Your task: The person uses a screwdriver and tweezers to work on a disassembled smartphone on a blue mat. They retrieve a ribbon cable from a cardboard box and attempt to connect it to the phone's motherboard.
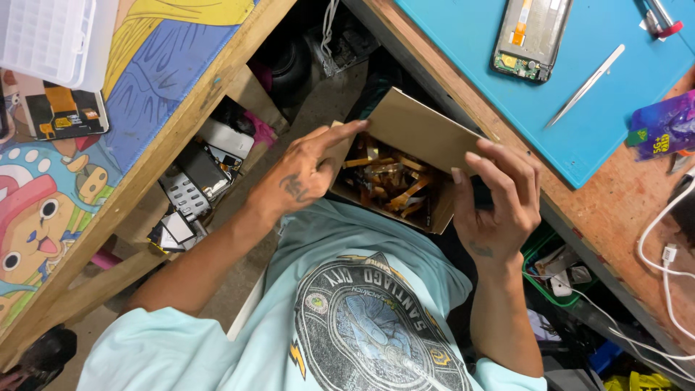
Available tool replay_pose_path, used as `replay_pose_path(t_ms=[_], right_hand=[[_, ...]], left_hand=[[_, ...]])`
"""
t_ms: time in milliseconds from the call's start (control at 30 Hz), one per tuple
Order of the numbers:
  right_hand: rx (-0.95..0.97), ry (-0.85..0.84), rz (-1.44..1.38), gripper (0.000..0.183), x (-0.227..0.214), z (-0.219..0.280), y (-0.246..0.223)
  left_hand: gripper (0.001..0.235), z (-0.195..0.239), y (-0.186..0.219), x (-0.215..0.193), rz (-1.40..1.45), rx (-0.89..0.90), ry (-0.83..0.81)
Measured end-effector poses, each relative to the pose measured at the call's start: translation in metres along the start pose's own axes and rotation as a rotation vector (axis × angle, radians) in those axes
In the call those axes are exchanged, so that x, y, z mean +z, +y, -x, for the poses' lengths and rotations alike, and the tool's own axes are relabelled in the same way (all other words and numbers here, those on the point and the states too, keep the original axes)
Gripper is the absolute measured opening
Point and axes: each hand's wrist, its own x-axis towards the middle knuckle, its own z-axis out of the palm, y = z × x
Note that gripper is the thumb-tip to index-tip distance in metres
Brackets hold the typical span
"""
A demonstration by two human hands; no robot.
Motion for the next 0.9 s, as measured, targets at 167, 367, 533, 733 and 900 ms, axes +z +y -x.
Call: replay_pose_path(t_ms=[167,367,533,733,900], right_hand=[[-0.124,-0.203,0.046,0.04,0.025,-0.017,0.003],[0.223,-0.712,0.011,0.068,0.047,-0.023,0.002],[0.201,-0.753,0.118,0.068,0.035,-0.03,0.01],[0.482,-0.78,0.237,0.063,-0.015,-0.01,0.004],[0.223,-0.372,0.018,0.048,-0.049,0.027,0.001]], left_hand=[[0.078,0.027,-0.022,-0.012,0.127,0.206,0.012],[0.071,0.052,-0.04,-0.007,0.173,0.12,0.093],[0.062,0.024,-0.035,0.012,0.319,0.224,0.123],[0.058,-0.022,-0.014,0.047,0.35,0.07,0.036],[0.052,-0.038,-0.016,0.06,0.351,0.138,0.041]])
